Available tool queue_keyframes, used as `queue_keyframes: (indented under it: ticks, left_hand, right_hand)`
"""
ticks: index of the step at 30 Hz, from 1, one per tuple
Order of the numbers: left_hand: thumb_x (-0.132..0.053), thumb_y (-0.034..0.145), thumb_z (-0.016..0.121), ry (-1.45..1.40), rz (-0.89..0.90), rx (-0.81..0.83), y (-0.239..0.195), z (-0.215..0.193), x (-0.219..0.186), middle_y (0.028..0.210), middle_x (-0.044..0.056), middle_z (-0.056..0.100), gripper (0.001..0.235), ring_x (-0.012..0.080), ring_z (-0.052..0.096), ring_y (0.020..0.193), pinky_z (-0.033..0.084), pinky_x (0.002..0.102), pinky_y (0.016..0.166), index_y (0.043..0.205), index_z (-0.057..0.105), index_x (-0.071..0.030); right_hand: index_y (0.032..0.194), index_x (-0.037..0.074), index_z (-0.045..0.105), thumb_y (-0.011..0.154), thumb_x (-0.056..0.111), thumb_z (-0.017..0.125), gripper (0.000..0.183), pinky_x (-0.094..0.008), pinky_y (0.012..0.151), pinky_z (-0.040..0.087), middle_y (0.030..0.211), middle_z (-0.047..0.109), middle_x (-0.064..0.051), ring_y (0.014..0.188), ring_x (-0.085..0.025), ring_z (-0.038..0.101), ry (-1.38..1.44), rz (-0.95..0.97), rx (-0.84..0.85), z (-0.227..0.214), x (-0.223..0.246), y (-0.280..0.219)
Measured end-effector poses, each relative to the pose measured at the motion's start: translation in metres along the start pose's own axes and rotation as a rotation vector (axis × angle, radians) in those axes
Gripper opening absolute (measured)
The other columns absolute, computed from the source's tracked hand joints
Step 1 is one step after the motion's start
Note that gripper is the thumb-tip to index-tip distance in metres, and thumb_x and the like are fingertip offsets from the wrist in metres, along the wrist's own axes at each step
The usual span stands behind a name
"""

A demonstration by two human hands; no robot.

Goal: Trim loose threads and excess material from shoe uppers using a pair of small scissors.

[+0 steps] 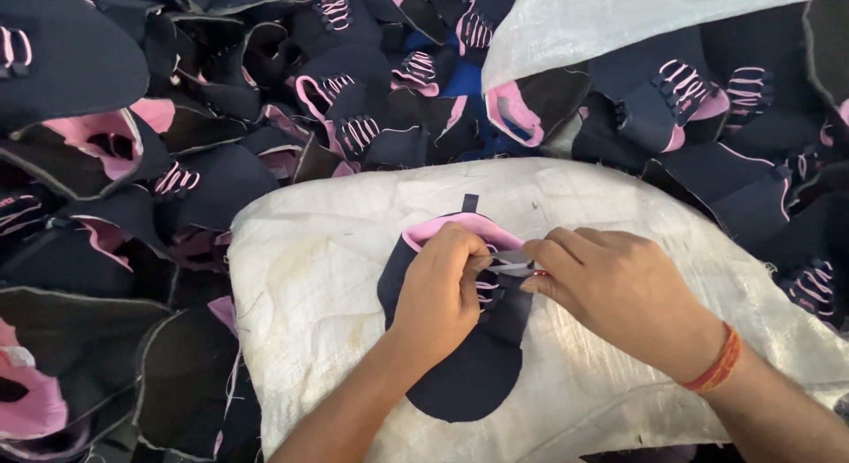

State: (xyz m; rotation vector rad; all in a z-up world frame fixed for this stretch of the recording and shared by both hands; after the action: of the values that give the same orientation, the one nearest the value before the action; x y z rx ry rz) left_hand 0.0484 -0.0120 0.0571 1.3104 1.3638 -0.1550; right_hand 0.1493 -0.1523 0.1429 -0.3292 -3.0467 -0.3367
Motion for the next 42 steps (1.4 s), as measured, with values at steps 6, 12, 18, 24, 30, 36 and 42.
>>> queue_keyframes:
  ticks: [6, 12, 18, 24, 30, 36, 42]
  left_hand:
    - [0.015, 0.089, 0.060, -0.030, -0.039, 0.005, 0.001, -0.002, -0.002, 0.090, 0.013, 0.059, 0.021, 0.0288, 0.062, 0.073, 0.050, 0.037, 0.066, 0.097, 0.052, -0.003]
    - [0.018, 0.082, 0.056, -0.043, -0.043, 0.041, 0.000, -0.002, 0.001, 0.088, 0.013, 0.057, 0.026, 0.0295, 0.061, 0.073, 0.050, 0.037, 0.067, 0.097, 0.052, -0.003]
    - [0.019, 0.075, 0.056, -0.022, 0.004, 0.070, -0.002, -0.001, 0.004, 0.086, 0.012, 0.056, 0.030, 0.0303, 0.059, 0.073, 0.048, 0.038, 0.068, 0.095, 0.052, -0.003]
    - [0.020, 0.077, 0.054, -0.072, -0.056, 0.054, -0.004, 0.000, 0.006, 0.084, 0.011, 0.056, 0.029, 0.0266, 0.060, 0.074, 0.050, 0.036, 0.068, 0.095, 0.052, -0.003]
    - [0.019, 0.091, 0.056, -0.063, -0.057, -0.083, 0.002, -0.018, -0.007, 0.106, 0.010, 0.059, 0.029, 0.0216, 0.063, 0.084, 0.054, 0.031, 0.073, 0.105, 0.058, -0.005]
    - [0.007, 0.073, 0.064, 0.195, 0.184, 0.316, 0.019, -0.026, -0.022, 0.122, 0.005, 0.060, 0.047, 0.0295, 0.059, 0.112, 0.048, 0.039, 0.098, 0.114, 0.072, -0.014]
    - [-0.007, 0.079, 0.069, 0.324, 0.259, 0.439, 0.026, -0.016, -0.019, 0.114, 0.004, 0.062, 0.029, 0.0250, 0.061, 0.113, 0.048, 0.038, 0.097, 0.106, 0.073, -0.014]
  right_hand:
    - [0.103, 0.010, 0.067, 0.080, 0.032, 0.073, 0.032, -0.037, 0.059, 0.051, 0.078, 0.065, -0.002, 0.070, -0.022, 0.067, -0.051, -0.076, 0.029, -0.017, 0.001, 0.009]
    - [0.094, 0.011, 0.063, 0.080, 0.032, 0.072, 0.027, -0.036, 0.059, 0.051, 0.076, 0.063, -0.003, 0.069, -0.022, 0.067, -0.064, -0.153, 0.125, -0.011, 0.006, 0.018]
    - [0.092, 0.011, 0.063, 0.079, 0.030, 0.072, 0.025, -0.037, 0.058, 0.052, 0.080, 0.065, -0.003, 0.074, -0.025, 0.068, -0.054, -0.080, 0.237, -0.009, 0.006, 0.022]
    - [0.096, 0.010, 0.065, 0.081, 0.030, 0.072, 0.027, -0.039, 0.057, 0.052, 0.081, 0.067, -0.004, 0.070, -0.026, 0.069, -0.060, -0.041, 0.248, -0.005, 0.003, 0.018]
    - [0.102, 0.008, 0.067, 0.084, 0.029, 0.072, 0.028, -0.036, 0.055, 0.050, 0.084, 0.069, -0.006, 0.064, -0.022, 0.067, 0.168, 0.210, 0.030, 0.003, -0.019, -0.002]
    - [0.117, 0.000, 0.059, 0.105, 0.023, 0.057, 0.026, -0.025, 0.067, 0.045, 0.086, 0.063, -0.003, 0.075, -0.008, 0.054, 0.933, 0.645, -0.271, 0.108, -0.065, -0.064]
    - [0.114, 0.002, 0.061, 0.103, 0.022, 0.059, 0.024, -0.024, 0.065, 0.046, 0.080, 0.062, -0.001, 0.072, -0.007, 0.052, 0.874, 0.636, -0.206, 0.108, -0.054, -0.059]
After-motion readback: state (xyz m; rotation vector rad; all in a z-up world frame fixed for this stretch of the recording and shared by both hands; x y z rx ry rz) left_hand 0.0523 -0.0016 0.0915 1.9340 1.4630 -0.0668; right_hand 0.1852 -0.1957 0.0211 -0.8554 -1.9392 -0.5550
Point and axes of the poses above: each hand's wrist, its own y-axis towards the middle knuckle, its own z-axis out of the palm, x = y × z, the point moved 3 cm from there along y, towards the middle knuckle
